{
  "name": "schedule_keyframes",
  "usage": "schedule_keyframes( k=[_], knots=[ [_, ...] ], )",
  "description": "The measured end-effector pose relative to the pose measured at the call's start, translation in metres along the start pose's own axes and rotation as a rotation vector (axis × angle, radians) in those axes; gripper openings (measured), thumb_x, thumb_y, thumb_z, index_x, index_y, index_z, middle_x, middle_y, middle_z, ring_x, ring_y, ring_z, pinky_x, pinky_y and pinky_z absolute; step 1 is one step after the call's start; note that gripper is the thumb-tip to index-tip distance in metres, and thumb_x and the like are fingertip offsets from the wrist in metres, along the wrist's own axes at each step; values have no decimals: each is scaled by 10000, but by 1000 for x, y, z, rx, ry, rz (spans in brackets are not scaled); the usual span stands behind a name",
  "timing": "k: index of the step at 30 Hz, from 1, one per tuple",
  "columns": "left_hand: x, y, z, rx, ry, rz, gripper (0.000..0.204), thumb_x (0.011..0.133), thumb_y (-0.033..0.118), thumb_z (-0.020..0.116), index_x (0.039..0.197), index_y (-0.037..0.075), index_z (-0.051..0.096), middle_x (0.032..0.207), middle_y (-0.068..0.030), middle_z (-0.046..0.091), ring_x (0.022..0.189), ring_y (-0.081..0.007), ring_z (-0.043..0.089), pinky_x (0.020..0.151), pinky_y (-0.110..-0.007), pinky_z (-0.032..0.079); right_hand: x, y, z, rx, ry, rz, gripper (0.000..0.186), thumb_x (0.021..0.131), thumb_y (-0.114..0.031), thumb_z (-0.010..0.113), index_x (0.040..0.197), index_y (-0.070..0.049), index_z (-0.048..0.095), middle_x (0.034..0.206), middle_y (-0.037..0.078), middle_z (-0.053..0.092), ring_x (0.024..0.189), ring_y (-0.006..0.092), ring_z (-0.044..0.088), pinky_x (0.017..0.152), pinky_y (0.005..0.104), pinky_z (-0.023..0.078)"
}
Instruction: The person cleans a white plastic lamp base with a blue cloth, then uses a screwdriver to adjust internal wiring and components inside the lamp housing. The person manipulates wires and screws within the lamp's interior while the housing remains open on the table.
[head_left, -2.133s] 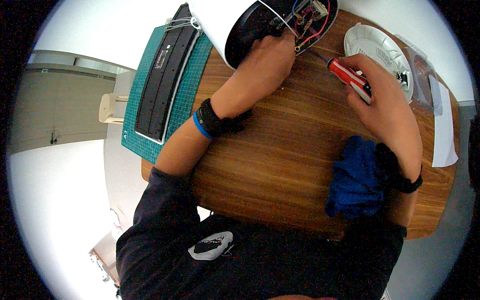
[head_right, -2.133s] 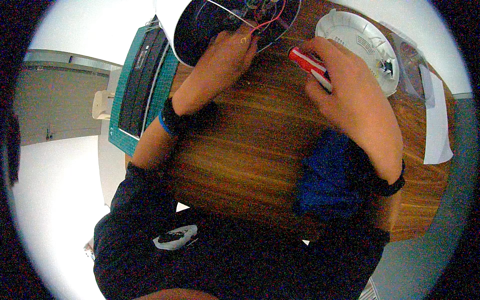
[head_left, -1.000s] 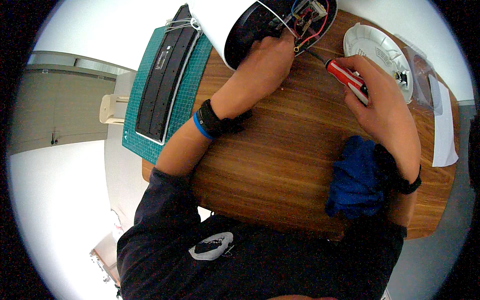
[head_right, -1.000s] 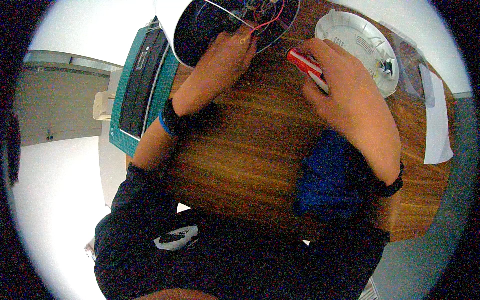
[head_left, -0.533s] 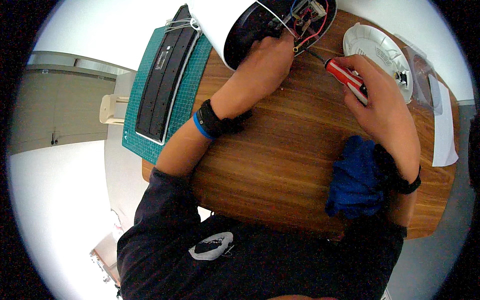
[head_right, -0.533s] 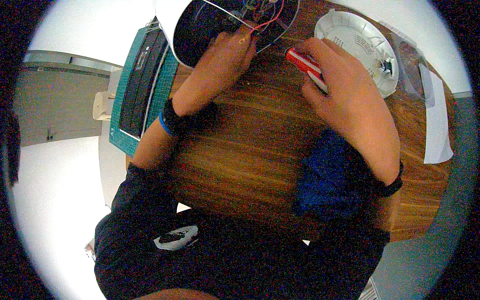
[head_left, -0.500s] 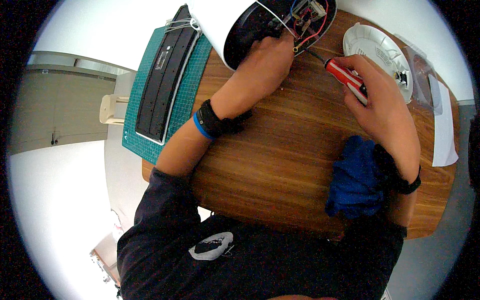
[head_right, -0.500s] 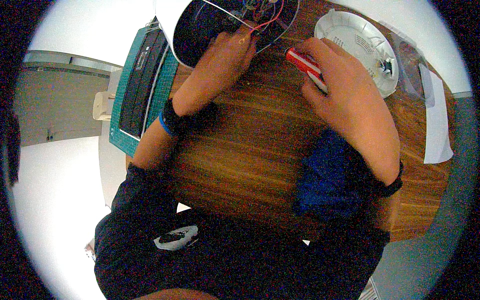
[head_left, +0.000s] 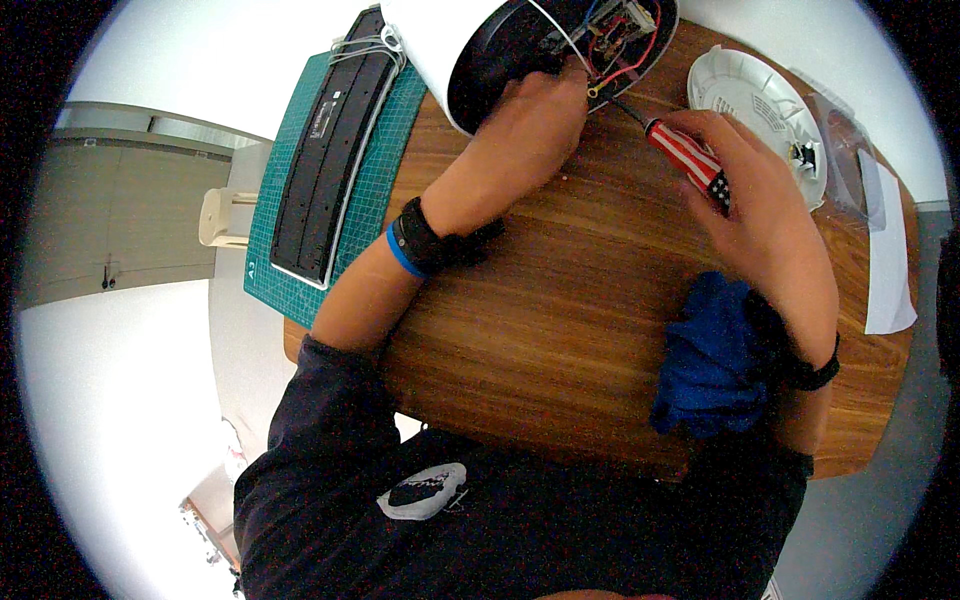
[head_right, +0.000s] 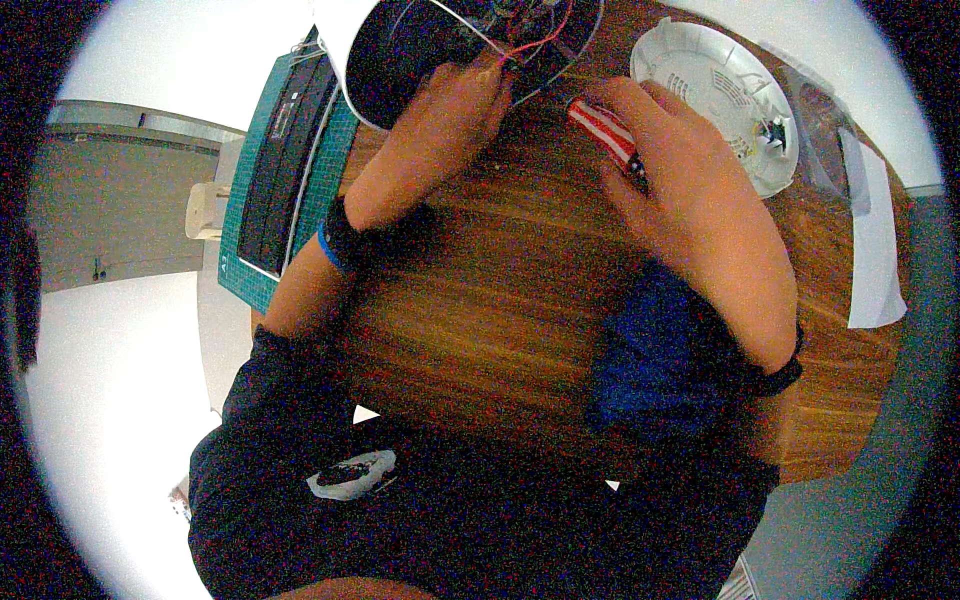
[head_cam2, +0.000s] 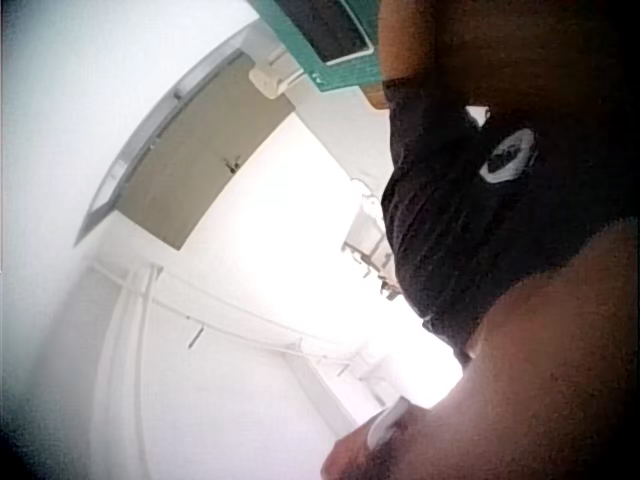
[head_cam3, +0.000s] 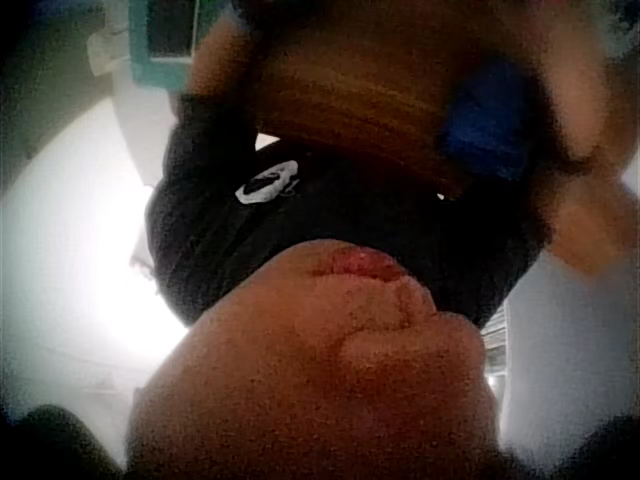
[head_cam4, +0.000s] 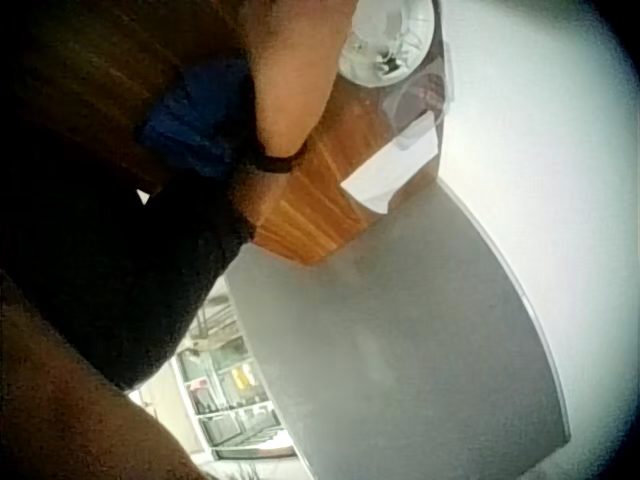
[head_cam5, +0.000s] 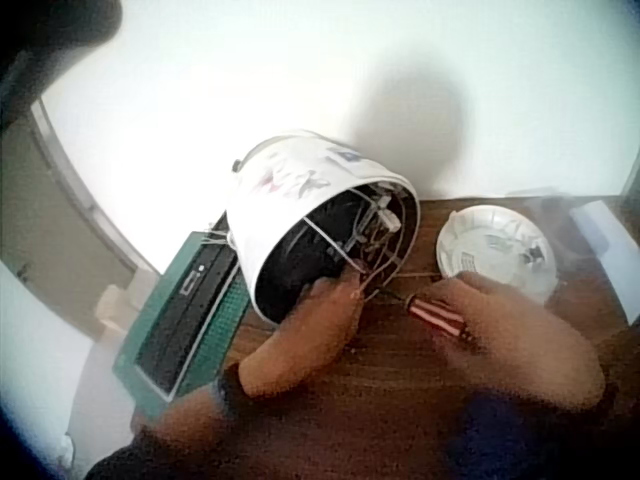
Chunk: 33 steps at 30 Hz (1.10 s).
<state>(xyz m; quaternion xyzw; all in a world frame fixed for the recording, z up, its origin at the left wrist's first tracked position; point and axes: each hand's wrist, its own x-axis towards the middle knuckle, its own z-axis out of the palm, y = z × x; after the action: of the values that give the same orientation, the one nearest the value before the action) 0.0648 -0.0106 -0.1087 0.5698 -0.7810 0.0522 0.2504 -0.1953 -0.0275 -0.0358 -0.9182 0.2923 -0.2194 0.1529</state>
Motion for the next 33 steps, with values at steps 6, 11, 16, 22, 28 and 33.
schedule_keyframes(
  k=[6,11,16,22,28,33],
  knots=[
    [2,-2,0,-37,-1,2,225,922,-4,579,1139,-62,573,848,-330,697,818,-519,710,733,-590,593,-5,-7,-1,100,-119,170,373,1056,-140,596,1413,-38,566,1237,255,709,1152,441,679,974,471,532],
    [5,1,-2,-56,7,-13,209,924,3,584,1123,-59,570,824,-337,690,815,-523,709,715,-589,596,-4,-2,1,-27,-131,204,351,1049,-107,581,1396,-54,570,1217,255,712,1124,465,673,949,497,538],
    [3,3,-5,-46,29,-14,210,924,5,588,1123,-61,567,828,-348,687,817,-524,710,716,-601,592,-2,-4,-1,-38,-150,157,392,990,-50,628,1378,-76,584,1196,244,702,1115,473,657,934,509,538],
    [3,-2,-1,-8,-78,-105,297,1023,179,625,1286,42,607,1014,-262,716,844,-486,674,768,-590,564,3,-4,-5,-174,-51,16,405,947,-19,667,1335,-129,635,1234,191,646,1121,458,646,926,484,546],
    [4,-4,4,-24,-3,-37,286,1022,163,617,1280,40,607,1001,-257,718,808,-478,678,734,-575,572,-1,-2,-1,-64,-20,56,341,993,-127,649,1329,-88,607,1157,232,668,1044,495,655,871,535,554],
    [2,-4,4,9,-34,-64,299,1012,156,624,1282,29,599,1024,-257,712,809,-478,675,743,-569,571,3,-11,-6,56,-192,300,385,1044,-141,612,1421,-82,563,1238,265,699,1143,467,667,942,499,541]
  ],
)
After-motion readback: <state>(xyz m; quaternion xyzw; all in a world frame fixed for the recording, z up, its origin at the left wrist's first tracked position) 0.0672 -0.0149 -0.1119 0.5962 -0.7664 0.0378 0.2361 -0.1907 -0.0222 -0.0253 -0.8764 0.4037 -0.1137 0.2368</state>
